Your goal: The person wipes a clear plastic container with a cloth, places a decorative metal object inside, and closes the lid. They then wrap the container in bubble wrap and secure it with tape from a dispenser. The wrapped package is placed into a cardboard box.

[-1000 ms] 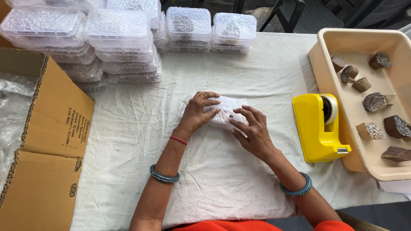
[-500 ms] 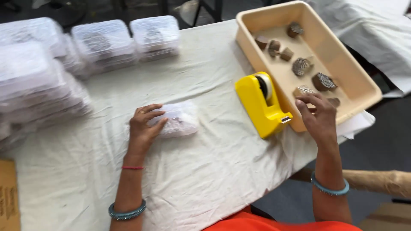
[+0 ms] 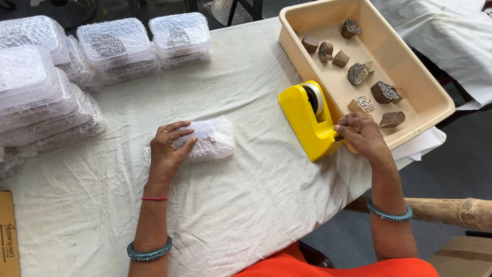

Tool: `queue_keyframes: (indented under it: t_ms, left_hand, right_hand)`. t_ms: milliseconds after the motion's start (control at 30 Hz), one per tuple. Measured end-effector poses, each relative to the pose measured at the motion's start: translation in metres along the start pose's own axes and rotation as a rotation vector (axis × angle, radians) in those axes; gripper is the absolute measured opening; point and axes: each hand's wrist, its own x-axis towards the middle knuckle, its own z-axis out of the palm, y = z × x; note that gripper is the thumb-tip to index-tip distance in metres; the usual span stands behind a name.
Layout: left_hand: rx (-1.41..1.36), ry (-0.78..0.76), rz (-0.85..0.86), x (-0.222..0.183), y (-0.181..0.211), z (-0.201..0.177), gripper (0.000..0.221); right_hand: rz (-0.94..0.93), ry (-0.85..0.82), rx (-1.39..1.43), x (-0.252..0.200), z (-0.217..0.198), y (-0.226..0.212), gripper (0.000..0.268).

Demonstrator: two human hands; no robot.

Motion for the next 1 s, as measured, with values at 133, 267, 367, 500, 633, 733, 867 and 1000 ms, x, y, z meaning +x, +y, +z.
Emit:
queue_keyframes:
  t_ms: [133, 267, 367, 500, 633, 733, 867, 1000]
  left_hand:
    - [-0.007, 0.002, 0.001, 0.000, -0.001, -0.001, 0.022]
    - [-0.030, -0.007, -0.001, -0.001, 0.000, -0.001, 0.023]
    - [-0.017, -0.004, 0.013, 0.000, -0.001, -0.001, 0.023]
    - [-0.019, 0.008, 0.041, -0.001, -0.003, -0.002, 0.023]
    - [-0.013, -0.002, 0.035, -0.001, -0.001, -0.001, 0.023]
    - [-0.039, -0.001, 0.004, -0.001, 0.002, -0.002, 0.024]
    - [-0.003, 0.025, 0.064, 0.002, -0.009, 0.003, 0.023]
    - [-0.032, 0.077, 0.147, 0.000, -0.021, 0.006, 0.023]
  right_hand:
    - [0.075, -0.006, -0.009, -0.002, 0.001, -0.008, 0.027]
    - [0.043, 0.090, 0.115, -0.016, -0.003, -0.014, 0.028]
    - [0.119, 0.143, 0.118, -0.033, -0.011, -0.027, 0.028]
    - [0.213, 0.147, 0.235, -0.060, -0.008, -0.013, 0.024]
    - [0.289, 0.121, 0.428, -0.072, 0.015, 0.016, 0.019]
    - [0.292, 0.147, 0.626, -0.072, 0.034, 0.033, 0.018]
    - [0.316, 0.157, 0.574, -0.071, 0.036, 0.028, 0.021]
    - [0.200, 0.151, 0.027, -0.075, 0.031, 0.029, 0.028]
